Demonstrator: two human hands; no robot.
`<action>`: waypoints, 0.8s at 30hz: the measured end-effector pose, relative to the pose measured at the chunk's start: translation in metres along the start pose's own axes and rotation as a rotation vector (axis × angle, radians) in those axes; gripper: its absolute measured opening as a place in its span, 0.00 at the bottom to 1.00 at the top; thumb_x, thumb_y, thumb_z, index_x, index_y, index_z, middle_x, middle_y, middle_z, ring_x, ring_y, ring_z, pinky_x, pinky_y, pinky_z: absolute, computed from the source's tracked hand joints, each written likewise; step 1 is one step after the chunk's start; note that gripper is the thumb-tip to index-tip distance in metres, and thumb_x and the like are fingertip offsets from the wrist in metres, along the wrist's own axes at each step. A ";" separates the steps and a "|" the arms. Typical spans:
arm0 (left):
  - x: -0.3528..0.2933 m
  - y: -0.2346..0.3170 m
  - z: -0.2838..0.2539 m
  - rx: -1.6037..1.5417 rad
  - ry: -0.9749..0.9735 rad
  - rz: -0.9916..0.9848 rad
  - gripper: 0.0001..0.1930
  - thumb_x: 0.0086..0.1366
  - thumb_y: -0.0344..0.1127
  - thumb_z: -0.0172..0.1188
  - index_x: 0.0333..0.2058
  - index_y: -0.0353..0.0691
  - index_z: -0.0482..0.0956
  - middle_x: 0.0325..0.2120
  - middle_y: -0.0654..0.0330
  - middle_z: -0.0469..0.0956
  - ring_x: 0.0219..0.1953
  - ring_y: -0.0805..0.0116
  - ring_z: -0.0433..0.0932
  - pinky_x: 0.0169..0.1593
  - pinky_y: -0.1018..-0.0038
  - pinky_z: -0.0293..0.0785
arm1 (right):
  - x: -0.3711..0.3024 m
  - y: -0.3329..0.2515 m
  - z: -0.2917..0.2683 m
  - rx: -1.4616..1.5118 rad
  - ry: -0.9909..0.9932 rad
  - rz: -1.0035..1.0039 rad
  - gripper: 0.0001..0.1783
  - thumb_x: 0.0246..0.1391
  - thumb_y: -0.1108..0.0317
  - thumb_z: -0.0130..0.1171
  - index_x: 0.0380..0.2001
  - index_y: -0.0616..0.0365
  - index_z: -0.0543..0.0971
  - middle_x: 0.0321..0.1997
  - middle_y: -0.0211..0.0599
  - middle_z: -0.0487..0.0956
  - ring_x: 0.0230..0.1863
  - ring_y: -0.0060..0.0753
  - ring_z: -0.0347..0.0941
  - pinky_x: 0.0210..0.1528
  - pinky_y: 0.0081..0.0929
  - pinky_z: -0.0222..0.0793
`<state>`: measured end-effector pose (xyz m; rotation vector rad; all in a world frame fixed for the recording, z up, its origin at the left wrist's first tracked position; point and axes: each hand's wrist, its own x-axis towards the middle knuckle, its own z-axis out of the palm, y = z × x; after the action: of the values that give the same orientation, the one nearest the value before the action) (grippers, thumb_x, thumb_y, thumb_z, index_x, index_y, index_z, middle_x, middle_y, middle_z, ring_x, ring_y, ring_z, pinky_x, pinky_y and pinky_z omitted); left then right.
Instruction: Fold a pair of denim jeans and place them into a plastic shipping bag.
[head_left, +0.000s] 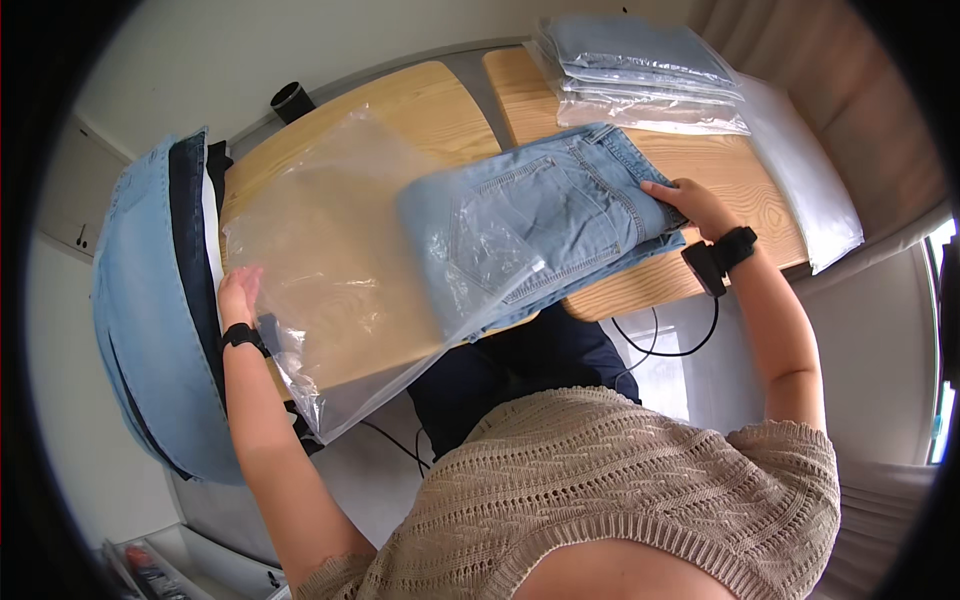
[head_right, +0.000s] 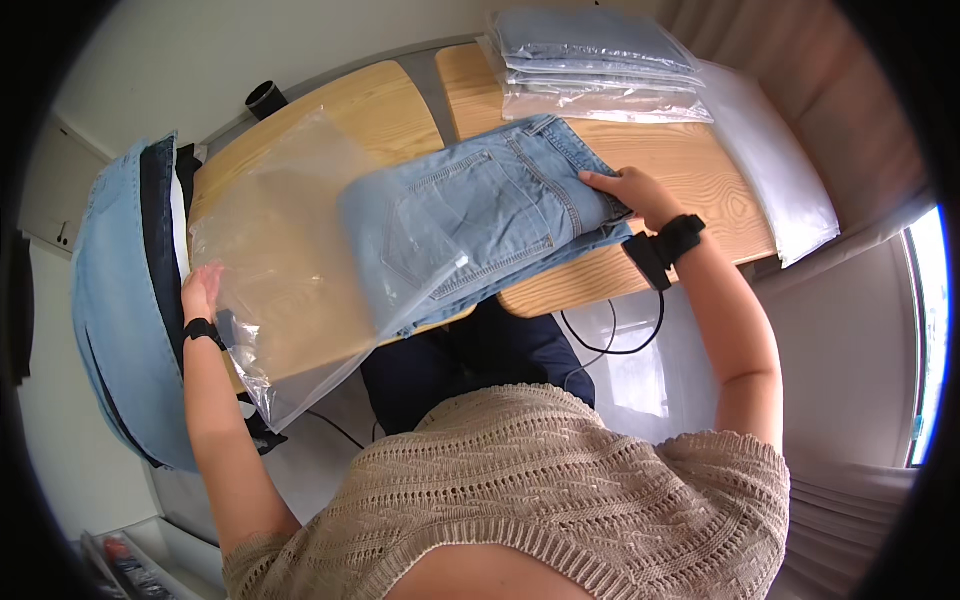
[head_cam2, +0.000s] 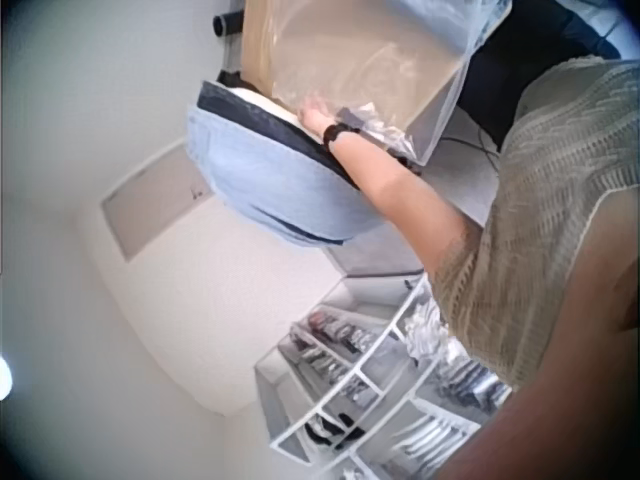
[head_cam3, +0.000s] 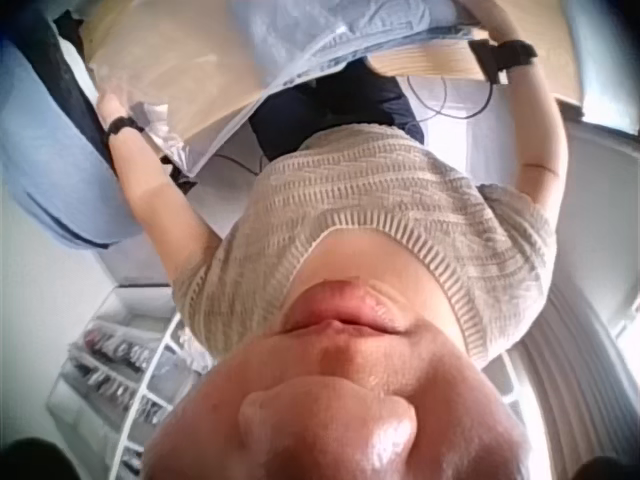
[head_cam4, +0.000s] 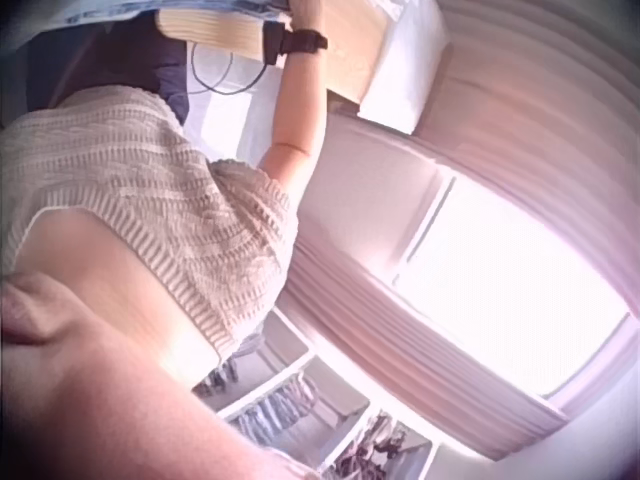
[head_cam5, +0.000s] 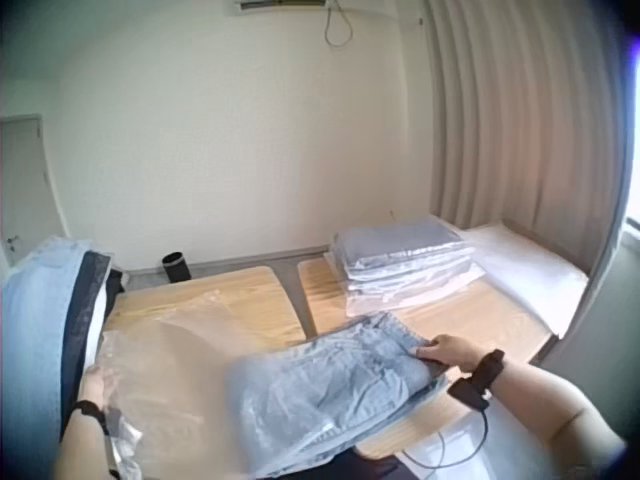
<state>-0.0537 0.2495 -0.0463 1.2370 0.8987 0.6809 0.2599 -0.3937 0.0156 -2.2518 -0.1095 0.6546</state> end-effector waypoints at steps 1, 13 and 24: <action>-0.002 0.002 0.003 -0.007 -0.035 -0.031 0.15 0.70 0.36 0.39 0.45 0.30 0.65 0.44 0.46 0.74 0.46 0.59 0.75 0.47 0.76 0.71 | 0.003 -0.001 -0.001 0.010 -0.021 0.010 0.41 0.42 0.42 0.63 0.41 0.76 0.74 0.35 0.49 0.79 0.38 0.40 0.76 0.39 0.30 0.69; 0.008 -0.013 -0.001 0.109 -0.019 -0.009 0.13 0.64 0.27 0.47 0.46 0.25 0.64 0.42 0.47 0.73 0.43 0.59 0.76 0.43 0.79 0.75 | -0.029 0.034 -0.028 0.799 -0.082 -0.019 0.20 0.53 0.71 0.56 0.48 0.69 0.68 0.42 0.42 0.77 0.36 0.31 0.77 0.39 0.28 0.77; 0.052 -0.017 0.025 -0.044 0.071 0.059 0.16 0.65 0.30 0.45 0.48 0.26 0.63 0.41 0.46 0.74 0.41 0.60 0.77 0.42 0.78 0.76 | -0.032 0.146 -0.125 0.841 0.175 0.154 0.14 0.54 0.66 0.55 0.41 0.64 0.73 0.34 0.37 0.79 0.25 0.29 0.78 0.28 0.25 0.77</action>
<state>-0.0065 0.2778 -0.0712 1.2101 0.9030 0.7921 0.2757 -0.5871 -0.0032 -1.4932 0.3672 0.4565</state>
